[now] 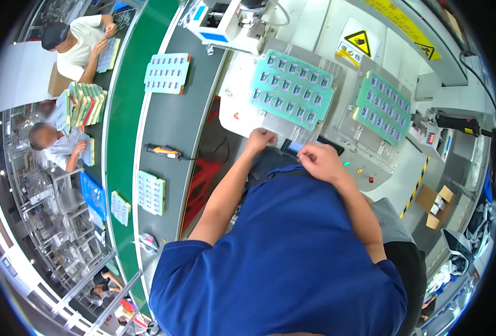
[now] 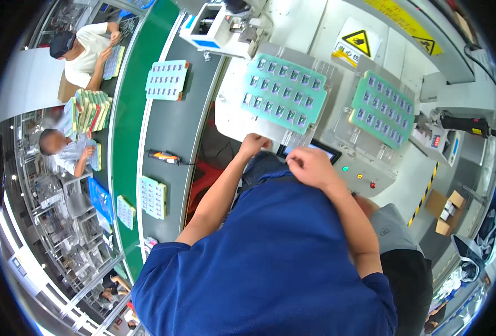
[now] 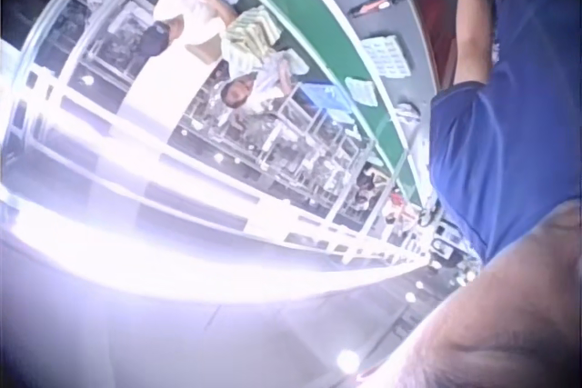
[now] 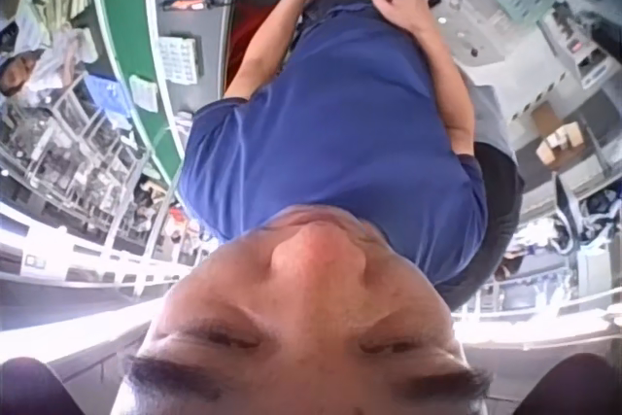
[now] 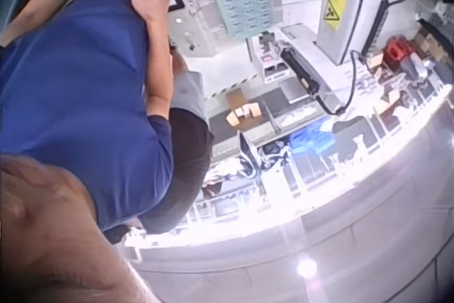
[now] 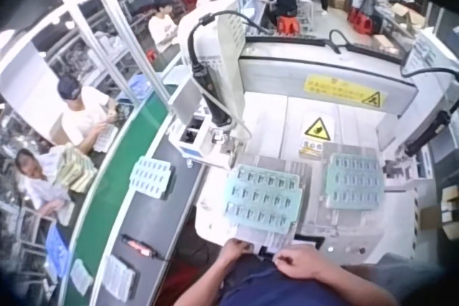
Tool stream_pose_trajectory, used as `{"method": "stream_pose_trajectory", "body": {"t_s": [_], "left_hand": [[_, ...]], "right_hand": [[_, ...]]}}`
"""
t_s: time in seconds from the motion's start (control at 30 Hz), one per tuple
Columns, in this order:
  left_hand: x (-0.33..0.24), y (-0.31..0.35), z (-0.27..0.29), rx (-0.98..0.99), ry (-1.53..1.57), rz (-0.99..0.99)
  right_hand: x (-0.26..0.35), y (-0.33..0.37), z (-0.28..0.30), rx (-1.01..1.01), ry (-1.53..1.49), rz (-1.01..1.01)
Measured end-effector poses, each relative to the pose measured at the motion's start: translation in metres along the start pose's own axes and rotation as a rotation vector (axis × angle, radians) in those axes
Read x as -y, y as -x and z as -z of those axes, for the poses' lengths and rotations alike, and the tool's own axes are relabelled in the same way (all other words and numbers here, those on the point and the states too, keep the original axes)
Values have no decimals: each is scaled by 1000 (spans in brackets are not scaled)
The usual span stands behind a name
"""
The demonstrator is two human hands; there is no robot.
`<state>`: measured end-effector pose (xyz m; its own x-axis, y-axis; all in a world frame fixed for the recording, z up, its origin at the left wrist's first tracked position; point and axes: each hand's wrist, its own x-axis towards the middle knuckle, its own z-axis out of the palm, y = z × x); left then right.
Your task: The recorder picks up PCB panels from a conveyor belt, places them into an automated machine for processing, operates the machine's touchscreen, and returns the panels to the conveyor.
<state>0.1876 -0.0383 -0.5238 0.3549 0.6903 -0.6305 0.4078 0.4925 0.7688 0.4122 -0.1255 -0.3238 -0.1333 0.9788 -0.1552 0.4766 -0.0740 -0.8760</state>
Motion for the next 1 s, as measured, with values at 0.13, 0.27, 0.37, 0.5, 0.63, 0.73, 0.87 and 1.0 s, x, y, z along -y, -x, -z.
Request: {"method": "stream_pose_trajectory", "body": {"t_s": [0.13,0.27,0.37,0.5,0.63,0.73,0.87,1.0], "left_hand": [[-8,4,-4,-132,-136,56],[-32,15,-10,-201,-334,49],[-24,9,-8,-162,-264,81],[-11,2,0,-31,-179,82],[-20,3,11,146,-159,45],[1,-7,21,229,-73,8],[-2,-13,23,246,-121,21],[-11,-11,25,274,-102,47]], "right_hand": [[8,-4,3,9,20,48],[12,-7,5,16,23,71],[14,-11,6,63,3,100],[18,-16,14,114,14,101],[13,-20,20,111,-19,116],[17,-22,23,136,14,69],[12,-23,26,143,-5,45],[13,-27,29,154,-33,57]]}}
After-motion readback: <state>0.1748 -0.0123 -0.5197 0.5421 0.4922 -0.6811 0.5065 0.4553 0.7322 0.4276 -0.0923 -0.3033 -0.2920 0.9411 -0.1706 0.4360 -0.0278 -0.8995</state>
